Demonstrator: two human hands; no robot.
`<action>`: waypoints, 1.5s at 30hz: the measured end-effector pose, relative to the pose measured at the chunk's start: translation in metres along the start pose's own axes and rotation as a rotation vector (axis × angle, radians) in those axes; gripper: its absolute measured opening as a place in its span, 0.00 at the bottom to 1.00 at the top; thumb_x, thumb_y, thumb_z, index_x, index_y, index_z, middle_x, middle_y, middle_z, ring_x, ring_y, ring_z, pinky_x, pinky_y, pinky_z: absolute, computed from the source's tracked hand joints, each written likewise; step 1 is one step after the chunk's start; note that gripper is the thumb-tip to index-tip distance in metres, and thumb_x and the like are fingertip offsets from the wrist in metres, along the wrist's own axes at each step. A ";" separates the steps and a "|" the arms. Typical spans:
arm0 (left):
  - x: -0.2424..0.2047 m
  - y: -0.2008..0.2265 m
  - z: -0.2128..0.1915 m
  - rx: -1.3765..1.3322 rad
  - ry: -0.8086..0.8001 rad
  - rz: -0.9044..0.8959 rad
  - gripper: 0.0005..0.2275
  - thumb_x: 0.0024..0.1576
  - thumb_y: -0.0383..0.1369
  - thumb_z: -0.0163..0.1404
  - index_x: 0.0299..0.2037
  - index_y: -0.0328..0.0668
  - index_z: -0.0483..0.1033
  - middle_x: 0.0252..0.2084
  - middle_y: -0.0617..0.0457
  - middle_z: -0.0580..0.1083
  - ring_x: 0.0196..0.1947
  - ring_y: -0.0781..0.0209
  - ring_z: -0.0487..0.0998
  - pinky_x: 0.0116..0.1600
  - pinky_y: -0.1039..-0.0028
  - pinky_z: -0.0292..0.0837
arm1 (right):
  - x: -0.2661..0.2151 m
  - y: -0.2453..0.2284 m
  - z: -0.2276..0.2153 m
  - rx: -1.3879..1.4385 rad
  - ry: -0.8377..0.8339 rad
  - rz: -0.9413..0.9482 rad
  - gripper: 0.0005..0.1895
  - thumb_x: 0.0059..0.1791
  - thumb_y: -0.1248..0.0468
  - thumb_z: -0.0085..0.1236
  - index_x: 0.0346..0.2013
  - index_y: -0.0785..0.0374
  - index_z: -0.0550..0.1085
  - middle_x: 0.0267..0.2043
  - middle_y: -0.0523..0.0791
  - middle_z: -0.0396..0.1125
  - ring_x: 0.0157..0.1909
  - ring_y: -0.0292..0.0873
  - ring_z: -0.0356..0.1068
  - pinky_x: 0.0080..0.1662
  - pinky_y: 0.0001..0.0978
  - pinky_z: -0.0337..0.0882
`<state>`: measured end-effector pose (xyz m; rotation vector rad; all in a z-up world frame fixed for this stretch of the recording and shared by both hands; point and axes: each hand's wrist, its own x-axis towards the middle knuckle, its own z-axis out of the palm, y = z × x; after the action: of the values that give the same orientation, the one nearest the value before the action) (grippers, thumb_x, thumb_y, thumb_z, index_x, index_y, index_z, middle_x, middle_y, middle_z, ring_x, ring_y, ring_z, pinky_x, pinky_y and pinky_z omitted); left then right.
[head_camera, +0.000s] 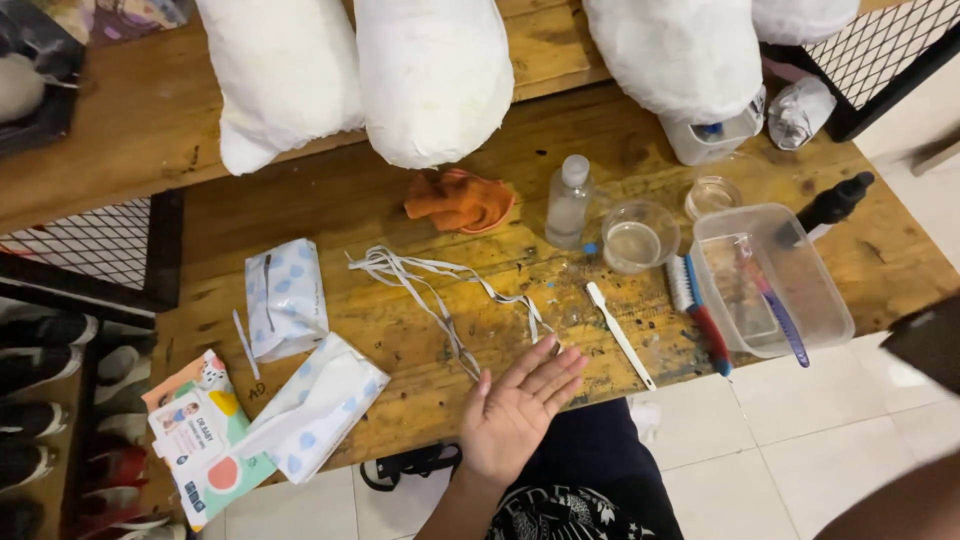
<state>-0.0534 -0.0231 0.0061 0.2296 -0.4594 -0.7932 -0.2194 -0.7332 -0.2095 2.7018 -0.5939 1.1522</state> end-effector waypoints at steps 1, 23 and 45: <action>-0.001 -0.002 -0.001 -0.024 -0.003 -0.028 0.31 0.69 0.51 0.23 0.75 0.34 0.50 0.74 0.35 0.57 0.78 0.39 0.51 0.81 0.50 0.39 | -0.018 -0.009 0.001 0.064 -0.004 0.002 0.12 0.65 0.59 0.59 0.44 0.64 0.77 0.49 0.50 0.74 0.50 0.49 0.73 0.57 0.37 0.71; -0.060 -0.004 -0.017 2.104 -0.042 0.459 0.16 0.55 0.35 0.67 0.49 0.37 0.79 0.53 0.46 0.76 0.57 0.45 0.73 0.62 0.50 0.71 | 0.045 -0.525 -0.275 0.706 -0.214 0.262 0.21 0.45 0.65 0.66 0.47 0.69 0.67 0.62 0.54 0.67 0.56 0.48 0.69 0.53 0.33 0.66; -0.066 0.001 -0.040 1.984 -0.055 0.533 0.10 0.57 0.19 0.61 0.46 0.23 0.78 0.45 0.36 0.77 0.43 0.41 0.77 0.47 0.56 0.80 | 0.103 -0.565 -0.238 0.730 -0.655 -0.119 0.21 0.49 0.67 0.58 0.58 0.61 0.73 0.49 0.51 0.68 0.48 0.53 0.71 0.50 0.43 0.70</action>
<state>-0.0738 0.0264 -0.0492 1.8190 -1.1751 0.4468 -0.0794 -0.1825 0.0422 3.7039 -0.0432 0.4687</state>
